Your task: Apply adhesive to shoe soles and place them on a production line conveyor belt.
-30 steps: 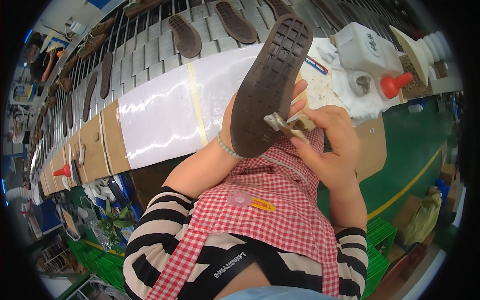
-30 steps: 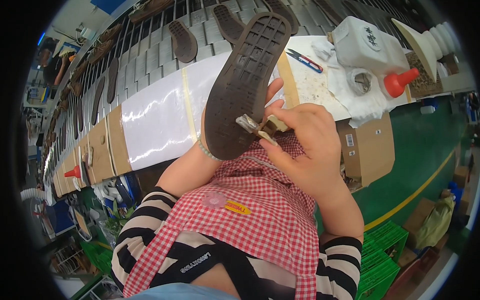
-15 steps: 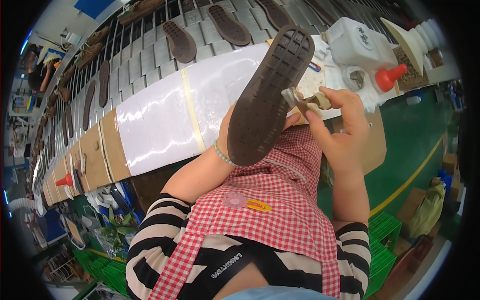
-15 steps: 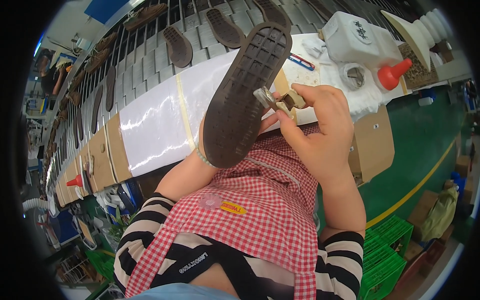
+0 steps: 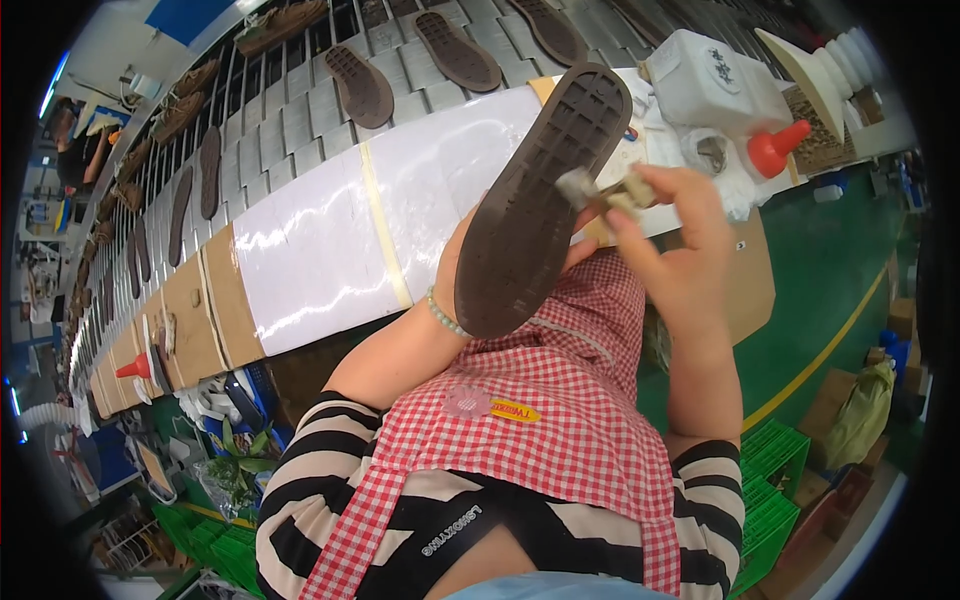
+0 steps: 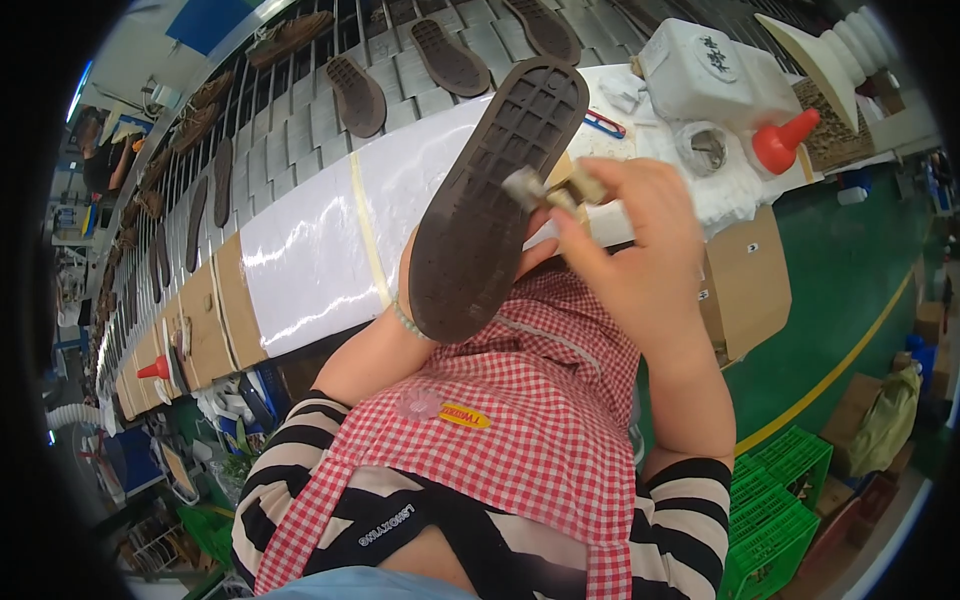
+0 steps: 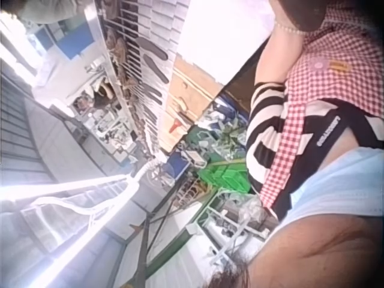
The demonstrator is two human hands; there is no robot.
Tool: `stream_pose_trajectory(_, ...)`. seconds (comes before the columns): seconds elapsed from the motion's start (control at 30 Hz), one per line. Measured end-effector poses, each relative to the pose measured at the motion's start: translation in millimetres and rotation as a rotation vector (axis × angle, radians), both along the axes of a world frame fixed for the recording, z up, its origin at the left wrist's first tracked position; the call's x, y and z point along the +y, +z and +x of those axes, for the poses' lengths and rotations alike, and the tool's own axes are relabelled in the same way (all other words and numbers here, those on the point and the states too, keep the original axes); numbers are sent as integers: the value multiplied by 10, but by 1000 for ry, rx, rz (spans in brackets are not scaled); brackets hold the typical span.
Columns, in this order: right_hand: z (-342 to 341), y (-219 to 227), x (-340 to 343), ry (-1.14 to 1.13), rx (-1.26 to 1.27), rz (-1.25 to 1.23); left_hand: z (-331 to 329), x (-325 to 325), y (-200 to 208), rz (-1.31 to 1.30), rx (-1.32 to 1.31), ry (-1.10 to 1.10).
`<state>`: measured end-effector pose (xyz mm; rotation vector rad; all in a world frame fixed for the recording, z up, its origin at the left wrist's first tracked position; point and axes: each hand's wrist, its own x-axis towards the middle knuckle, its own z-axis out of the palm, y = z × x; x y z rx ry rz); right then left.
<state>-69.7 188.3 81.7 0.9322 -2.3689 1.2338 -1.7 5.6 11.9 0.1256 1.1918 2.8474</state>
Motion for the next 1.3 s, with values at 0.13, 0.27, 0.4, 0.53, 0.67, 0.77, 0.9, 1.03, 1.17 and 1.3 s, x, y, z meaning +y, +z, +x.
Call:
stream_pose_trajectory(0.13,27,135,-10,-73,224,44,-25,-75,7,770,-208,-60)
stream_pose_trajectory(0.27,203,80,-97,144,466,263,-103,-157,-4,870,-208,-78)
stream_pose_trajectory(0.4,392,-148,-176,225,459,297,-173,-211,74,721,-109,87)
stream_pose_trajectory(0.53,599,-179,-190,369,415,254,-205,-305,-43,777,-61,162)
stream_pose_trajectory(0.67,515,-140,-244,274,376,170,-202,-314,-32,746,-33,168)
stream_pose_trajectory(0.77,530,-177,-276,330,330,205,-225,-310,-28,760,-44,171)
stream_pose_trajectory(0.9,545,-119,-289,376,263,160,-229,-296,-56,758,-47,211)
stream_pose_trajectory(1.03,512,-176,-390,316,248,105,-214,-234,-33,779,-67,201)
stream_pose_trajectory(1.17,536,-84,-391,391,190,98,-215,-210,-40,738,-28,200)
stream_pose_trajectory(1.3,405,-68,-435,314,196,124,-195,-242,-180,799,-90,66)
